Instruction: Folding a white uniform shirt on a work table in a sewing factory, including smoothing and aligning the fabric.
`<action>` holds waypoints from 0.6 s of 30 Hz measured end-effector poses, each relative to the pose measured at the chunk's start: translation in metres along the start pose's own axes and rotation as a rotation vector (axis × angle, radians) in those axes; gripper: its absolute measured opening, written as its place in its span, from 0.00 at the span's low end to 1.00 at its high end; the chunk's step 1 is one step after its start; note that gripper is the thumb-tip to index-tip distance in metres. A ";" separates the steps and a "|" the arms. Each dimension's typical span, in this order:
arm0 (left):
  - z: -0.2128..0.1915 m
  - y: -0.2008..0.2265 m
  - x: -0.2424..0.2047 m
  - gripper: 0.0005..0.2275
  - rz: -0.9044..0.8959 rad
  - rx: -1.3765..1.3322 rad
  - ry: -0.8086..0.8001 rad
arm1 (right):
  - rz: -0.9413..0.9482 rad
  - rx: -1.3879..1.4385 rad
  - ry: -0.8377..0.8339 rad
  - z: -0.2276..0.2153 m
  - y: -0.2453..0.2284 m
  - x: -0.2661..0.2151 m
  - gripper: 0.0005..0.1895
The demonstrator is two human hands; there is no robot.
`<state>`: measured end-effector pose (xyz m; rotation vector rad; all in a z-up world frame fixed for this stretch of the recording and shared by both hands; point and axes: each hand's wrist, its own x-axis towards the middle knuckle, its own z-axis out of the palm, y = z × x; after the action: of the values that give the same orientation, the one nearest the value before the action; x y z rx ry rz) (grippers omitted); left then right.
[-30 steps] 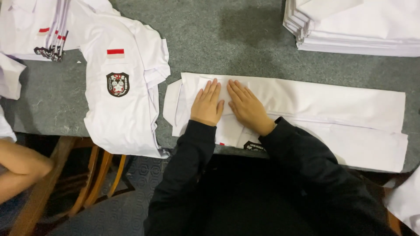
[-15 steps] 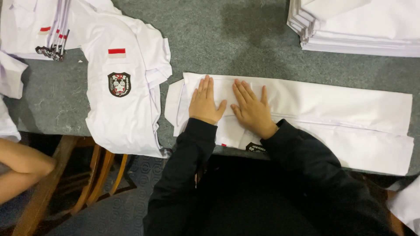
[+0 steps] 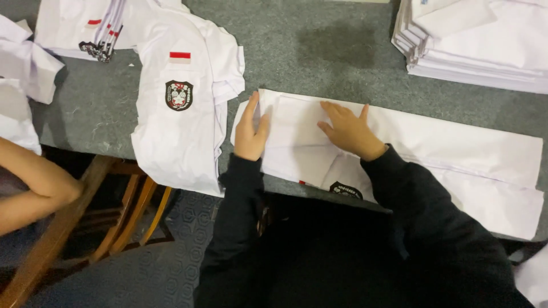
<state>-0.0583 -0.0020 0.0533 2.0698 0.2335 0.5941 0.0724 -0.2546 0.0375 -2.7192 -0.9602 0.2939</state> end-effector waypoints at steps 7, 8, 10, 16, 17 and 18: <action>0.042 0.007 -0.031 0.14 0.326 0.446 0.091 | -0.557 0.171 0.130 -0.012 -0.064 0.060 0.24; 0.052 -0.011 -0.036 0.20 0.250 0.527 0.022 | -0.627 0.098 0.154 0.003 -0.064 0.071 0.24; 0.063 -0.029 -0.043 0.26 0.171 0.610 -0.044 | -0.700 0.025 0.179 0.030 -0.058 0.092 0.25; 0.064 -0.019 -0.050 0.26 0.089 0.668 -0.089 | -0.630 -0.078 0.042 0.032 -0.066 0.101 0.30; 0.064 -0.017 -0.050 0.26 0.057 0.676 -0.112 | -0.601 -0.114 0.049 0.029 -0.070 0.100 0.32; 0.063 -0.014 -0.052 0.26 0.024 0.686 -0.139 | -0.569 -0.147 0.053 0.027 -0.074 0.098 0.34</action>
<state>-0.0708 -0.0615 -0.0028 2.7650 0.3683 0.4102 0.0962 -0.1325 0.0231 -2.4155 -1.7292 0.0420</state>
